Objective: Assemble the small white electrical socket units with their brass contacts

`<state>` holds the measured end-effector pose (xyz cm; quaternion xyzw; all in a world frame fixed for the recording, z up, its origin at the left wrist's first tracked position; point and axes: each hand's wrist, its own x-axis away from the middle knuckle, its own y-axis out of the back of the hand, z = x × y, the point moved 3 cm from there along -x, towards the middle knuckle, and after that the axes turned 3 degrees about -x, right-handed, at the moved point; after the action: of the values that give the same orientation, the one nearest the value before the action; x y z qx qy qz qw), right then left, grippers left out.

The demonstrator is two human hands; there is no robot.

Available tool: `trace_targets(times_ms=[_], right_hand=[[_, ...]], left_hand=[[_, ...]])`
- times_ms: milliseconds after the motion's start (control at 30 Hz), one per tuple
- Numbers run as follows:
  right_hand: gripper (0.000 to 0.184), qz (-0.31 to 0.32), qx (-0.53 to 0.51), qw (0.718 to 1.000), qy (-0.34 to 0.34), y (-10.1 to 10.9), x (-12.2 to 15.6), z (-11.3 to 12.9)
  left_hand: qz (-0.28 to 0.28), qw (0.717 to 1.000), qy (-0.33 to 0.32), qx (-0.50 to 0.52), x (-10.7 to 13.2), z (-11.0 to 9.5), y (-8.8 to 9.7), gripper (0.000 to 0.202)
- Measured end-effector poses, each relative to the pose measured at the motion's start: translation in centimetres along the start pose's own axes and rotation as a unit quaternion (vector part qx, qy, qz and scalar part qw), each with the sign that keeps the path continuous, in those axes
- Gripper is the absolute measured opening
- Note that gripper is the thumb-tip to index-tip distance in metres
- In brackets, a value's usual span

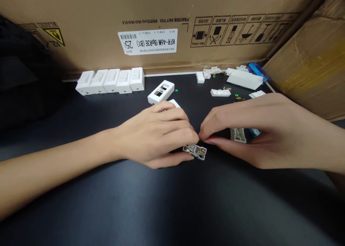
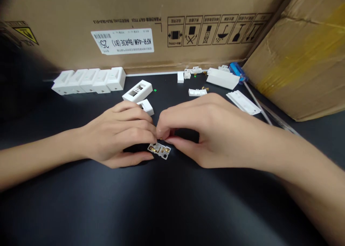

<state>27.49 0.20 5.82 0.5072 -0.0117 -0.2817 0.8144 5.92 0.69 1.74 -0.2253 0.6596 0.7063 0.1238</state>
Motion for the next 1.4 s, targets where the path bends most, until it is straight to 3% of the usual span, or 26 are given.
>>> trace_targets(times_ms=[633, 933, 1200, 1400], right_hand=[[0.038, 0.118, 0.018, 0.992, -0.038, 0.1, 0.5, 0.2], [0.035, 0.108, 0.014, 0.994, -0.023, -0.3, 0.4, 0.2], [0.03, 0.039, 0.035, 0.999, 0.016, 0.5, 0.8, 0.0], [0.024, 0.028, 0.021, 0.999, 0.019, 0.4, 0.8, -0.1]], left_hand=[[0.027, 0.999, -0.028, -0.01, 0.0, -0.2, -0.2, 0.02], [0.037, 0.999, -0.035, -0.015, 0.1, -0.2, -0.3, 0.024], [0.046, 0.998, -0.034, -0.029, 0.0, -0.3, -0.3, 0.024], [0.042, 0.997, -0.043, -0.053, -0.1, -0.3, -0.4, 0.022]])
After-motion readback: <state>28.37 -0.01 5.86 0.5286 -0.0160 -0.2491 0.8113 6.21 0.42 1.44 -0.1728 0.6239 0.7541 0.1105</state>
